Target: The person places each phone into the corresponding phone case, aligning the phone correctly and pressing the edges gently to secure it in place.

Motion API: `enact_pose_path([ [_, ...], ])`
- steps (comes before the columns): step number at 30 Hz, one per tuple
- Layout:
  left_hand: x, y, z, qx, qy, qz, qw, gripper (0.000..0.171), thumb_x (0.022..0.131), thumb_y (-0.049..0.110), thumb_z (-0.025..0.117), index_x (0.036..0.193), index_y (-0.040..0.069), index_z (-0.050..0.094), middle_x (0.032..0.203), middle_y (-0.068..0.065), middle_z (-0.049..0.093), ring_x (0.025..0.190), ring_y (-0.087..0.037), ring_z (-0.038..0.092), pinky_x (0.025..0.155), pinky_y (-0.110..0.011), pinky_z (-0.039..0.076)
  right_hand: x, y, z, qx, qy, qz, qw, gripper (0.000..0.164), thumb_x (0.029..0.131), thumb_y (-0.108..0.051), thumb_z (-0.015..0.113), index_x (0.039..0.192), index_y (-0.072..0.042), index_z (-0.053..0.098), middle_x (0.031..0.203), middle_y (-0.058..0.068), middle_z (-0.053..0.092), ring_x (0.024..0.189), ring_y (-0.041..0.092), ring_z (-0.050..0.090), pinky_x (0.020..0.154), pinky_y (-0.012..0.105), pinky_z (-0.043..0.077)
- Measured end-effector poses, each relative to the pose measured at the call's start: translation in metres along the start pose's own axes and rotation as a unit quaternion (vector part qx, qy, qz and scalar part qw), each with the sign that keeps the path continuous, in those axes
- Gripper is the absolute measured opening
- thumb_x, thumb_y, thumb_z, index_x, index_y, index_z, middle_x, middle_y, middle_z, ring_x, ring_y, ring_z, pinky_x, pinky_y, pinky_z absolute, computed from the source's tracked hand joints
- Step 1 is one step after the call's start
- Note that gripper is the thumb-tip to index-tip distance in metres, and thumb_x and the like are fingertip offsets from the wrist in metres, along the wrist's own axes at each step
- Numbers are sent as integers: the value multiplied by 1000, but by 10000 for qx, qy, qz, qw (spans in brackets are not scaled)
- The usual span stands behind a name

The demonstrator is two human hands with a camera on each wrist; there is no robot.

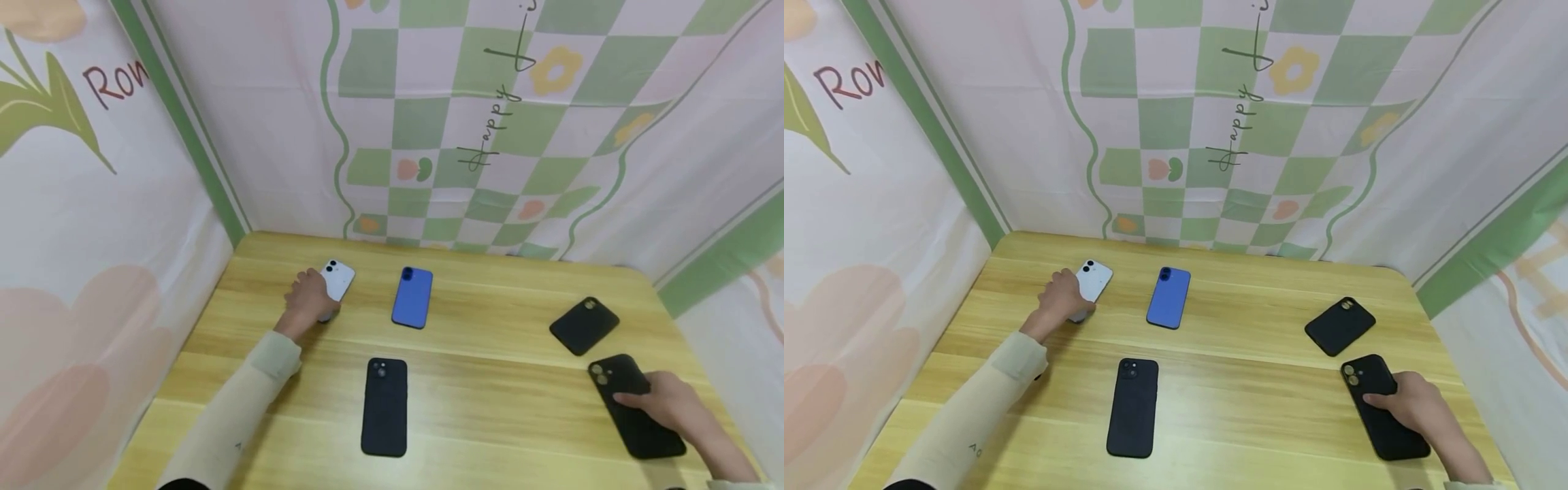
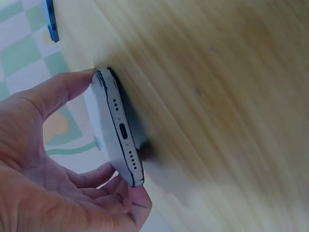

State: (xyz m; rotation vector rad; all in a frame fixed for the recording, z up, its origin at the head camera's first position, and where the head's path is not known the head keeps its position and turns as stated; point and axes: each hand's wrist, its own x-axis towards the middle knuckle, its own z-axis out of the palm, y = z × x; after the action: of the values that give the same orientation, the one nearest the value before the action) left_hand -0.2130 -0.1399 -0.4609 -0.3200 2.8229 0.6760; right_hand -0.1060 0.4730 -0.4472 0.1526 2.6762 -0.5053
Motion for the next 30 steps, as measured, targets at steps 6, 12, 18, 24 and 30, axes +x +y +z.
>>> enact_pose_path([
  [6,4,-10,0,-291,-177,25,9994,91,88,30,86,147,-16,35,136,-34,50,122,-48,56,105,-62,49,-5,-10,-3,15,-98,-297,9995,27,96,-25,76,89,0,71,82,7,69,73,21,63,65,38,54],
  [12,8,-21,-1,-721,-205,354,9966,72,91,24,84,136,-19,47,129,-35,54,113,-44,60,99,-51,56,-7,-14,-5,-35,-215,-352,9991,23,99,-24,73,89,-3,74,85,7,71,78,20,61,70,39,52],
  [18,10,-23,-3,-1211,-151,439,9916,61,92,12,82,134,-19,50,127,-34,57,115,-44,59,100,-51,56,-11,-17,-4,160,-218,-369,9990,22,100,-21,71,86,-4,73,79,3,70,74,20,62,68,36,52],
  [24,10,-19,-3,-1584,-149,251,9869,55,95,7,76,138,-11,48,127,-33,60,114,-43,63,96,-48,59,-13,-20,-5,185,-227,-491,9984,21,100,-20,70,86,-5,72,73,1,64,72,19,57,66,32,48],
  [30,13,-18,-1,-2262,-258,-44,9737,46,104,7,64,144,-6,46,135,-30,58,118,-40,61,99,-47,58,-13,-23,-8,408,-345,-566,9970,22,102,-20,69,98,0,77,92,11,78,82,21,70,75,39,57],
])
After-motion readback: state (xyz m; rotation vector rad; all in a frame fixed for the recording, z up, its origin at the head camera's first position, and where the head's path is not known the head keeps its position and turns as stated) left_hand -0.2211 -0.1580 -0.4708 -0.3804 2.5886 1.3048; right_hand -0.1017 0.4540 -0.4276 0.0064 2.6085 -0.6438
